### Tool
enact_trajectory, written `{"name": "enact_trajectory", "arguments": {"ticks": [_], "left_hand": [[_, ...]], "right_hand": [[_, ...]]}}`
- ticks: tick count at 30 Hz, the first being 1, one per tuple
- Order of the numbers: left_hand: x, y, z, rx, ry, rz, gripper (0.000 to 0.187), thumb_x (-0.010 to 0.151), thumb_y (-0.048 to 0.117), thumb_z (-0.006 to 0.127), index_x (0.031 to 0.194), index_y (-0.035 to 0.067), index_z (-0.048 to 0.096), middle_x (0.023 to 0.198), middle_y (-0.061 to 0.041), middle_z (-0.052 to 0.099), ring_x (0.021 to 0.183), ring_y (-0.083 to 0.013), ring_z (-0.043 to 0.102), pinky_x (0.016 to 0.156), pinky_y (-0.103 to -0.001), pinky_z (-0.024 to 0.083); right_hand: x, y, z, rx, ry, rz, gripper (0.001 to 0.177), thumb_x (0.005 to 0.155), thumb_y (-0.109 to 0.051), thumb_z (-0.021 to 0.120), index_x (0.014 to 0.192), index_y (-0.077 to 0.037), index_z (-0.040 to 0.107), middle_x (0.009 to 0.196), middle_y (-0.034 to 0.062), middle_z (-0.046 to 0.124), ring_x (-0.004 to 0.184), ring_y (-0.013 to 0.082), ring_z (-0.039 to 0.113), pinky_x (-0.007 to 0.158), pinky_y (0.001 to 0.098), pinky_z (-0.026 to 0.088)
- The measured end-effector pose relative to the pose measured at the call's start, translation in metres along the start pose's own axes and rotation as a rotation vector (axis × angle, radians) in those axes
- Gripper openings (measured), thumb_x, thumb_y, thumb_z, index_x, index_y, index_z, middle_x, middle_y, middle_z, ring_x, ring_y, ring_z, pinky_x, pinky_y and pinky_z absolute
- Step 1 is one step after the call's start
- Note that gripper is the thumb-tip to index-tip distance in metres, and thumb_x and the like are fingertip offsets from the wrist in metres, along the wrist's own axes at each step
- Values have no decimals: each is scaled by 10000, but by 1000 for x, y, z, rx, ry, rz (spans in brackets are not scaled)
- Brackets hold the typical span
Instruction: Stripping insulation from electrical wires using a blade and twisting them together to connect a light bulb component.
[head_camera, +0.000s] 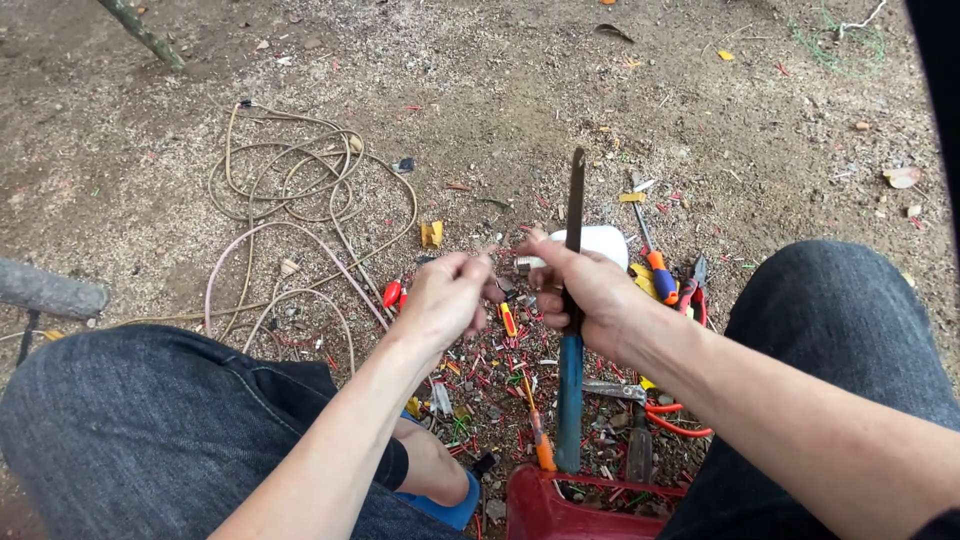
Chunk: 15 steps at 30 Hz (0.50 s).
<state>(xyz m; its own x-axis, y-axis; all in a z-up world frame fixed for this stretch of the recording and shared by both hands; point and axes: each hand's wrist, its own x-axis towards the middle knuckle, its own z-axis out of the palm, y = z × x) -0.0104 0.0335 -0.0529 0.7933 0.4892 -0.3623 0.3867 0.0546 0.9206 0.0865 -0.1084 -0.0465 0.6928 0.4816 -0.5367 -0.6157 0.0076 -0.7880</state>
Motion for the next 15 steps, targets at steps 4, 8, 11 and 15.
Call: {"name": "enact_trajectory", "arguments": {"ticks": [4,8,11,15], "left_hand": [[-6,14,8,-171,-56,-42,370,1042,262,577,1181,-78,618,927,-181,694,687,-195,718,562,-269,623],[-39,59,14,-390,-448,-32,951,817,671,657,1395,-56,456,1263,-223,518,1286,-350,555,1152,-426,420],[-32,45,15,-336,-591,-12,884,696,577,732,1354,34,501,1255,-135,543,1243,-295,464,1096,-377,297],[-30,33,23,83,-467,1,627,564,561,784,1005,128,680,1105,-72,723,1099,-206,654,1101,-422,478]], "right_hand": [[-11,-36,17,-95,-5,-28,347,1076,-393,541,1128,-67,647,770,19,486,509,74,414,433,189,295],[-9,-68,36,25,-188,-165,510,1085,-479,409,1175,-65,691,772,85,584,561,147,552,498,249,457],[-25,-85,53,-44,-210,-235,515,1087,-462,397,1145,-43,691,773,125,659,600,200,617,557,313,520],[-49,-86,72,-106,-205,-159,527,1104,-410,372,1180,28,654,855,194,709,689,274,665,665,380,581]]}}
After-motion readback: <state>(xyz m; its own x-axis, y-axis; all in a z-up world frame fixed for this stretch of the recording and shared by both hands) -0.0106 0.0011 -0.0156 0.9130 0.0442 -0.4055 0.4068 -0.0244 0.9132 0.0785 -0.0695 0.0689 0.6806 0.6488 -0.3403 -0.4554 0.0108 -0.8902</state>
